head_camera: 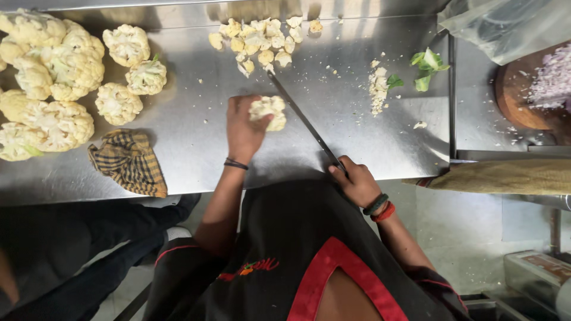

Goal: The person holds a head of cauliflower and uses a knife to cut away florets on a stainless steel counter, then chops the florets into smaller pieces by hand.

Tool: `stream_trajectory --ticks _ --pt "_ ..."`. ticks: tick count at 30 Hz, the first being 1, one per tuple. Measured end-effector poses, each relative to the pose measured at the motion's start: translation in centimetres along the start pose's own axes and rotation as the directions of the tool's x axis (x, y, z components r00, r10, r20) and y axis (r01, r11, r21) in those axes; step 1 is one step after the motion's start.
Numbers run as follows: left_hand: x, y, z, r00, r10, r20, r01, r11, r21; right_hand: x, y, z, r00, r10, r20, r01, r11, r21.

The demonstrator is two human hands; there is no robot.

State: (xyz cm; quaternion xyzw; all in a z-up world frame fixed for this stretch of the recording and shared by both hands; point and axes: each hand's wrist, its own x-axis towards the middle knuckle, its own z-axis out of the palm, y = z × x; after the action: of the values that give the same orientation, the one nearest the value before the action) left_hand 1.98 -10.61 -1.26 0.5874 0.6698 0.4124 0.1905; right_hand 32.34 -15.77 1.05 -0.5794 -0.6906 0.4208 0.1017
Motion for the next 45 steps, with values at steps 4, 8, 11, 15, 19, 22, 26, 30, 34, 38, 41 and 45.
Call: stream_trajectory --ticks 4,8,11,15,19,22,26,30,34,38,41,45 --pt "0.1 1.9 0.1 0.991 -0.078 0.107 0.065 0.991 0.120 -0.1 -1.7 -0.6 0.996 -0.089 0.001 0.088 0.986 -0.140" --pt "0.2 1.5 -0.2 0.995 -0.036 0.088 0.028 0.996 0.086 -2.1 -1.0 -1.1 0.998 -0.058 0.022 0.062 0.973 -0.223" --pt "0.3 1.1 -0.1 0.994 -0.037 0.104 0.031 0.997 0.065 -2.7 0.1 -1.1 0.996 -0.080 0.026 0.084 0.956 -0.281" --pt "0.6 0.8 0.6 0.995 0.045 0.091 -0.051 0.997 0.064 -1.6 0.9 0.0 0.996 -0.046 0.076 0.065 0.957 -0.283" --pt "1.2 0.0 0.2 0.994 0.048 0.096 -0.046 0.999 -0.022 -3.4 1.3 -1.5 0.987 0.029 0.155 -0.004 0.987 -0.163" --pt "1.2 -0.5 0.4 0.993 0.096 0.070 -0.092 0.994 -0.052 -3.1 1.1 -1.7 0.986 0.018 0.164 0.004 0.991 -0.133" --pt "1.1 -0.9 0.1 0.994 0.096 0.051 -0.090 0.990 -0.113 -2.8 -0.3 -2.5 0.996 0.004 0.092 0.013 0.984 -0.180" --pt "0.9 -1.3 -0.6 0.993 0.073 0.093 -0.052 0.975 -0.214 -4.4 -1.6 -3.8 0.999 0.033 -0.005 -0.033 0.967 -0.254" --pt "1.4 -1.6 -0.3 0.995 0.039 0.092 -0.024 0.987 -0.161 -4.5 -1.9 -4.6 0.988 0.025 -0.152 -0.061 0.970 -0.236" --pt "1.5 -0.5 0.6 0.999 0.012 0.052 -0.008 0.998 -0.065 -3.9 -1.5 -5.5 0.980 0.024 -0.197 -0.057 0.985 -0.165" --pt "2.1 0.3 0.9 0.986 0.120 0.114 -0.116 0.993 -0.038 -2.3 -1.8 -4.5 0.989 0.077 -0.124 -0.086 0.993 -0.076" --pt "3.6 0.3 0.5 0.938 0.277 0.207 -0.293 0.954 0.054 -1.5 -1.5 -2.9 0.995 0.099 -0.001 -0.099 0.995 -0.013"
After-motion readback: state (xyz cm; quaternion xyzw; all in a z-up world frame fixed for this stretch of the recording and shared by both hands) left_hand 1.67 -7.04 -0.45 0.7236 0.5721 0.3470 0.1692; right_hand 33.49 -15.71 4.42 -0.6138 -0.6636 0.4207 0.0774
